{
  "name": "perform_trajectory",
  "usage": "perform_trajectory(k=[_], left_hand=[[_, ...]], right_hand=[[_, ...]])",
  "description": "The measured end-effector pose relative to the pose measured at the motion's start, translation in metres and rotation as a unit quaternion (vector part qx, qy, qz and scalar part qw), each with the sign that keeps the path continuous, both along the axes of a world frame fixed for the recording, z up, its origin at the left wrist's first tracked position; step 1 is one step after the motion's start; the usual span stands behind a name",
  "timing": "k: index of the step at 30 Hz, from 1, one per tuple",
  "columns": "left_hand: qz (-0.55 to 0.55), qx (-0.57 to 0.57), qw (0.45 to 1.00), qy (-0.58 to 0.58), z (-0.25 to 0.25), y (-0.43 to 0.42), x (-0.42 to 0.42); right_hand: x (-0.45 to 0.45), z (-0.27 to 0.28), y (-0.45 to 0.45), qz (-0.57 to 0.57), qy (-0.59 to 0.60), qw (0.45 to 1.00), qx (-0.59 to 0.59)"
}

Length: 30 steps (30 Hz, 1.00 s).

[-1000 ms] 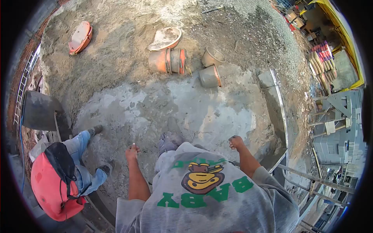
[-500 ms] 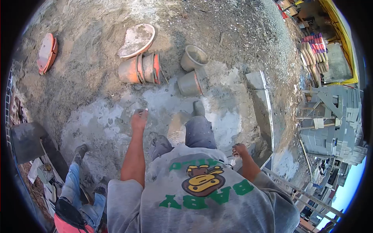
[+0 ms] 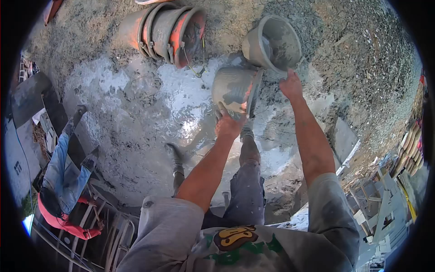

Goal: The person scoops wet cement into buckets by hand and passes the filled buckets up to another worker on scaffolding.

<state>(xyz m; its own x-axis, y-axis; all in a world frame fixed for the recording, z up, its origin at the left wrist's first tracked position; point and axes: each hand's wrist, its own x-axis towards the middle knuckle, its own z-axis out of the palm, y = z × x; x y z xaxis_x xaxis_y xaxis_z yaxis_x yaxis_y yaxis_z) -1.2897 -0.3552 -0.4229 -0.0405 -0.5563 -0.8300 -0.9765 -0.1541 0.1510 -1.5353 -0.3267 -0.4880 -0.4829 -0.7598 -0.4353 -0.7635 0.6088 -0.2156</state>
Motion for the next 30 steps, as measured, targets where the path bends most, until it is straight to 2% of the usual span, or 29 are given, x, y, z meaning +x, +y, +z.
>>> perform_trajectory(k=[1,3,6,9,10,11,12,13,14,15,17,18,20,21,22,23,25,26,28,30], left_hand=[[0.029,-0.017,0.999,-0.013,-0.031,0.005,-0.016],[0.040,0.027,0.999,0.016,-0.061,-0.001,-0.040],[-0.025,-0.075,0.994,-0.070,-0.078,0.001,-0.051],[0.019,-0.041,0.999,-0.007,-0.070,-0.014,-0.015],[0.062,-0.065,0.996,0.009,-0.070,-0.019,0.012],[0.072,-0.048,0.996,0.010,-0.062,-0.033,0.043],[0.086,-0.032,0.996,0.014,-0.052,-0.047,0.076],[0.099,-0.018,0.995,0.023,-0.040,-0.057,0.108],[0.155,-0.102,0.981,0.048,-0.028,-0.057,0.138],[0.199,-0.095,0.974,0.054,-0.010,-0.058,0.167],[0.285,-0.082,0.952,0.075,0.035,-0.048,0.225],[0.341,-0.108,0.932,0.060,0.052,-0.033,0.253],[0.433,-0.137,0.889,0.059,0.063,0.007,0.308],[0.476,-0.167,0.862,0.056,0.071,0.030,0.332],[0.515,-0.194,0.833,0.057,0.080,0.052,0.356],[0.555,-0.222,0.799,0.060,0.082,0.067,0.385],[0.654,-0.221,0.717,0.103,0.057,0.109,0.457],[0.705,-0.210,0.666,0.122,0.054,0.139,0.481],[0.770,-0.192,0.604,0.080,0.082,0.184,0.548],[0.842,-0.218,0.471,0.149,0.116,0.236,0.613]], right_hand=[[-0.001,-0.015,-0.015,-0.034,-0.014,0.999,0.024],[-0.003,-0.062,-0.024,0.020,-0.020,0.998,0.060],[0.000,-0.100,-0.018,0.041,-0.035,0.995,0.086],[0.002,-0.114,0.002,0.132,-0.007,0.986,0.100],[0.005,-0.095,-0.004,0.121,-0.019,0.979,0.162],[0.008,-0.080,-0.004,0.088,0.001,0.981,0.174],[0.010,-0.057,-0.011,0.039,-0.005,0.984,0.174],[-0.003,-0.058,-0.002,0.136,0.061,0.976,0.161],[-0.015,-0.062,0.003,0.061,0.073,0.991,0.090],[-0.027,-0.054,0.002,0.083,0.049,0.989,0.108],[0.001,0.013,-0.018,0.041,0.063,0.979,0.192],[-0.004,0.014,-0.011,0.064,0.084,0.979,0.175],[0.033,0.071,-0.019,0.108,0.128,0.963,0.209],[0.038,0.088,-0.013,0.178,0.111,0.959,0.193],[0.083,0.138,-0.017,0.168,0.131,0.960,0.182],[0.107,0.166,-0.012,0.190,0.149,0.954,0.176],[0.162,0.218,-0.005,0.256,0.198,0.928,0.186],[0.185,0.237,-0.002,0.251,0.213,0.928,0.172],[0.238,0.270,0.006,0.256,0.238,0.925,0.147],[0.289,0.296,0.001,0.273,0.259,0.918,0.124]])
